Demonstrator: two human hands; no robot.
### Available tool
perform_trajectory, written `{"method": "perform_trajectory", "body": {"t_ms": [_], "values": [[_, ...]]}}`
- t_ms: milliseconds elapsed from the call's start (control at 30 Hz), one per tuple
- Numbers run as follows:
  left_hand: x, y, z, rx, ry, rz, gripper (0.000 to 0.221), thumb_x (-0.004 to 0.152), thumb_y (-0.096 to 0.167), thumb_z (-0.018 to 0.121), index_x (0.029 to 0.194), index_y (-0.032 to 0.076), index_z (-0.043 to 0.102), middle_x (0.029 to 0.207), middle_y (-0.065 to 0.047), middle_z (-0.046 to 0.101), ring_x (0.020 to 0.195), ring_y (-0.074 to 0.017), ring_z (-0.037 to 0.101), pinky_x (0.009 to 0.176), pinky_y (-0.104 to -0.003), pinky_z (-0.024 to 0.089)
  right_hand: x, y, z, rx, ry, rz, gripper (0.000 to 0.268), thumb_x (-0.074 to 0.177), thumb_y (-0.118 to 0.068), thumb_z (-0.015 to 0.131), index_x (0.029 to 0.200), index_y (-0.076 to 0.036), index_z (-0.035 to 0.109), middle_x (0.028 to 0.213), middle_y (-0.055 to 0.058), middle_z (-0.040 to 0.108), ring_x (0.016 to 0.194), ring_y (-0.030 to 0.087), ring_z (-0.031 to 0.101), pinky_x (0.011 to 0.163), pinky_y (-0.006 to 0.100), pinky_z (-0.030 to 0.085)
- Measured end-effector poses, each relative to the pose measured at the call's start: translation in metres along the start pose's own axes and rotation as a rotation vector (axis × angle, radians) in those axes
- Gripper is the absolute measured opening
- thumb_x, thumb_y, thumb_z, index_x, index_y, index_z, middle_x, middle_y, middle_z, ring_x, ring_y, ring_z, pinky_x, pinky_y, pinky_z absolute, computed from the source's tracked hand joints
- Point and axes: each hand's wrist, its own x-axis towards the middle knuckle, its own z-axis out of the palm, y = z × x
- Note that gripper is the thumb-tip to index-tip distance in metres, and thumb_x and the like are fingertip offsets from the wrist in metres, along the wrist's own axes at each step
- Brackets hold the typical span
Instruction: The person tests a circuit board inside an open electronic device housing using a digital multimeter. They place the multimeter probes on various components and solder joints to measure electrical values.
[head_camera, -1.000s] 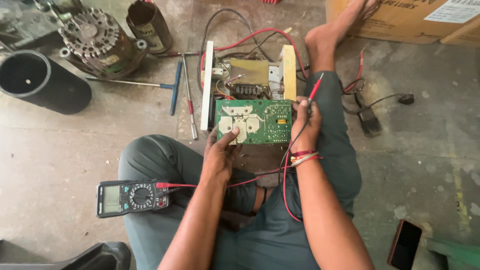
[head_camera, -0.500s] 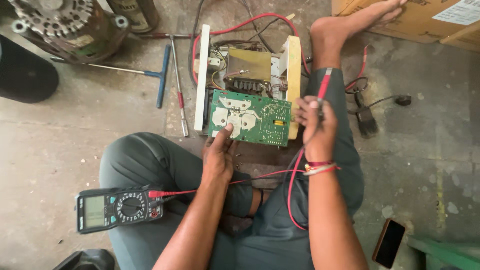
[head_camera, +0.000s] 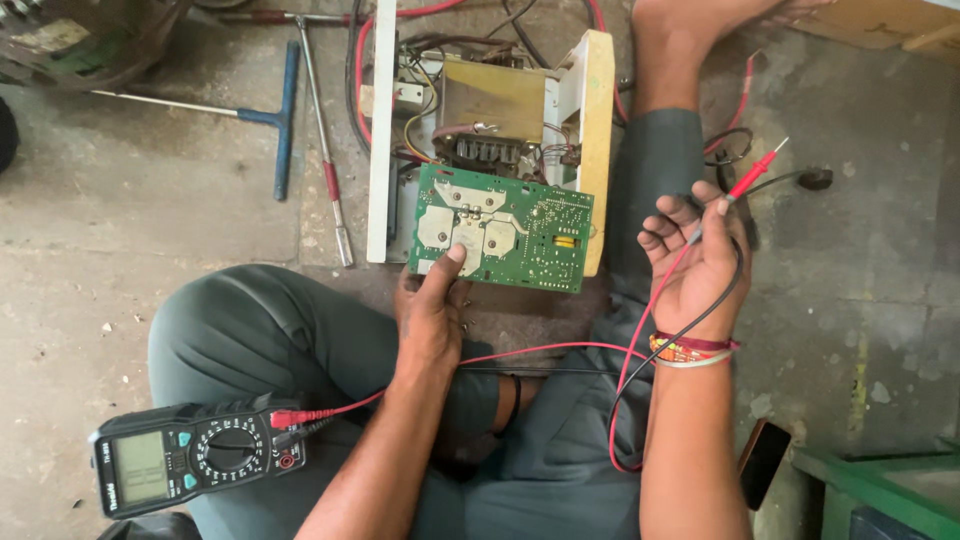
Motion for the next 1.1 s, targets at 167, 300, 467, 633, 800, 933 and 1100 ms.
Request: {"method": "perform_trajectory", "body": {"t_ms": [167,300,467,633,800,933,1100], "values": [[0.004,-0.003,0.000,-0.058,0.026,0.015,0.052,0.078,0.011,0.081,0.125,0.006,0.060,0.113,-0.004,0.070,0.101,-0.0154,0.068,0.085,-0.030,0.054,0.003,0.003,0.007,-0.006,0.000,0.031,0.034,0.109,-0.035,0.061,0.129,-0.007,0.060,0.105,0.012,0.071,0.090,0.024,0.068,0.084,0.039,0.058],[0.008,-0.007,-0.006,-0.091,-0.006,0.044,0.049,0.082,0.009,0.081,0.125,0.003,0.059,0.111,-0.007,0.070,0.099,-0.0175,0.067,0.085,-0.030,0.054,0.001,0.004,0.006,0.004,-0.007,0.034,0.034,0.109,-0.035,0.061,0.129,-0.007,0.060,0.105,0.012,0.070,0.090,0.024,0.068,0.084,0.039,0.057],[0.011,-0.015,-0.014,-0.132,-0.003,0.049,0.049,0.079,0.010,0.080,0.124,0.006,0.059,0.110,-0.004,0.071,0.098,-0.0152,0.069,0.083,-0.029,0.054,0.000,0.005,0.006,-0.008,0.004,0.027,0.034,0.109,-0.035,0.060,0.128,-0.007,0.060,0.103,0.012,0.070,0.089,0.023,0.068,0.083,0.039,0.058],[0.008,-0.017,-0.013,-0.099,0.013,0.070,0.049,0.086,0.009,0.081,0.129,0.003,0.060,0.105,-0.005,0.065,0.082,-0.0154,0.053,0.068,-0.030,0.041,0.002,0.007,0.009,-0.025,0.006,0.029,0.033,0.109,-0.035,0.060,0.127,-0.007,0.060,0.102,0.013,0.070,0.087,0.024,0.068,0.082,0.039,0.058],[0.000,-0.010,-0.012,-0.152,-0.018,0.103,0.050,0.078,0.014,0.075,0.124,0.003,0.059,0.107,-0.003,0.071,0.094,-0.0148,0.070,0.081,-0.030,0.056,0.000,0.008,0.006,-0.013,0.016,0.026,0.033,0.109,-0.035,0.058,0.128,-0.008,0.061,0.102,0.012,0.070,0.088,0.024,0.068,0.082,0.039,0.057],[-0.013,-0.014,-0.016,-0.065,0.043,0.112,0.050,0.083,0.016,0.075,0.128,-0.002,0.062,0.105,-0.006,0.068,0.086,-0.0181,0.060,0.072,-0.032,0.048,0.001,0.007,0.006,-0.028,0.025,0.034,0.033,0.109,-0.035,0.058,0.127,-0.008,0.061,0.101,0.011,0.070,0.086,0.023,0.068,0.081,0.039,0.057],[-0.018,-0.020,-0.017,-0.085,0.095,0.073,0.054,0.073,0.009,0.072,0.124,0.001,0.057,0.102,-0.009,0.069,0.088,-0.0225,0.067,0.070,-0.035,0.051,0.001,0.008,0.008,-0.033,0.017,0.033,0.033,0.108,-0.035,0.058,0.127,-0.008,0.060,0.100,0.011,0.070,0.086,0.023,0.068,0.081,0.039,0.057]]}}
